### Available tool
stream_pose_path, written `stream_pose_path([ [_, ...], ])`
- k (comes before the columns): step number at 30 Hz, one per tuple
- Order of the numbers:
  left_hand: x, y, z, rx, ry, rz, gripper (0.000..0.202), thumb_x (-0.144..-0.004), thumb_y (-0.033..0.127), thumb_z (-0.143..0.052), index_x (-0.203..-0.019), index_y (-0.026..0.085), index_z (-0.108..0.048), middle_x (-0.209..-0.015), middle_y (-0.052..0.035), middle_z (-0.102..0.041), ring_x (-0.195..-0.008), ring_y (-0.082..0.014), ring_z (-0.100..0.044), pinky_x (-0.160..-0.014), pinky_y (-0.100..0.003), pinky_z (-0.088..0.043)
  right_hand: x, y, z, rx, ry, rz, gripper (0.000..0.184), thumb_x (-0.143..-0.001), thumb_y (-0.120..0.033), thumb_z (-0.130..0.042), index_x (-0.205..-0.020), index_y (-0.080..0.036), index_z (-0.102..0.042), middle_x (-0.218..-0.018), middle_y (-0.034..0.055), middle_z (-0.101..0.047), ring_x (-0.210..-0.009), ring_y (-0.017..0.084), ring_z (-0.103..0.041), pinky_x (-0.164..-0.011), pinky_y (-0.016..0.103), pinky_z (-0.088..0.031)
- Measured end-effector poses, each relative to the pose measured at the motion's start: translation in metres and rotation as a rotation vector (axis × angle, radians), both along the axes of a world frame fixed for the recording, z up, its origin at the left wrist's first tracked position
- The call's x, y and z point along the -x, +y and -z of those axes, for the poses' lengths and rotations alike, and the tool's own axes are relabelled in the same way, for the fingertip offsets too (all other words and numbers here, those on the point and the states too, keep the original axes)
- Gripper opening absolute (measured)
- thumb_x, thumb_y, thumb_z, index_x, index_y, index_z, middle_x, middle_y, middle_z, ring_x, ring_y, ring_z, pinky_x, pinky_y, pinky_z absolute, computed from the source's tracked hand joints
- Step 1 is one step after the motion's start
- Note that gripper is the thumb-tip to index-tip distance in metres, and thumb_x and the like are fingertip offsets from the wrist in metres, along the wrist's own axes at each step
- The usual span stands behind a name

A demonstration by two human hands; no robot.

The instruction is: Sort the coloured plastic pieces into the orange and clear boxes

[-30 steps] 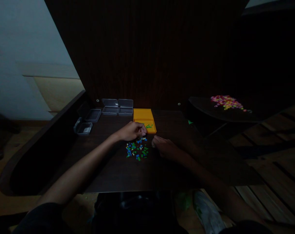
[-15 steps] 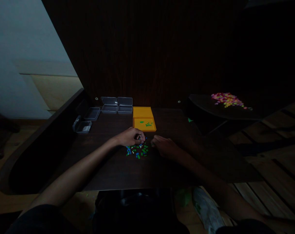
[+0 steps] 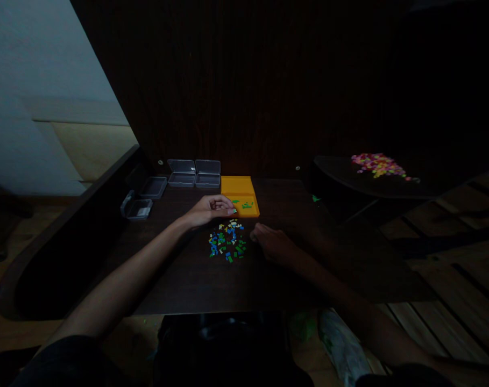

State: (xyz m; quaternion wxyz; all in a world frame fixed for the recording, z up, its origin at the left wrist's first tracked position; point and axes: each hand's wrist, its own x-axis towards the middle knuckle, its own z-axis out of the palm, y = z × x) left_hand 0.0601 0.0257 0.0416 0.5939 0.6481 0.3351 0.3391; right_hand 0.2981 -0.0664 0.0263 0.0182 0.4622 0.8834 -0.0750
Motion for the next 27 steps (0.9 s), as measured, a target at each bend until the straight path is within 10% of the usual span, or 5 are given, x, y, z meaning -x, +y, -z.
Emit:
stream_pose_path([
  [12,-0.008,0.029,0.009,-0.623,0.523,-0.154,0.012,-0.073,0.017,-0.063,-0.084,0.014,-0.067,-0.084,-0.0044,-0.07,-0.076,-0.0143,-0.06,-0.073,-0.025,-0.046,-0.004,0.015,0.001,-0.066,0.197,0.071,0.014,-0.094,-0.014,-0.039,-0.096,-0.02,-0.052,-0.101,0.0067,-0.058,-0.089,0.017,-0.055,-0.069,0.026,-0.039],
  [27,0.01,0.01,0.003,-0.745,0.536,-0.164,0.02,-0.083,0.014,-0.05,-0.094,0.016,-0.066,-0.097,-0.0071,-0.07,-0.094,-0.0201,-0.062,-0.09,-0.035,-0.047,0.003,0.096,-0.012,-0.152,0.404,0.049,0.017,-0.095,-0.019,-0.041,-0.098,-0.016,-0.057,-0.1,0.0082,-0.061,-0.089,0.018,-0.056,-0.082,0.029,-0.043],
])
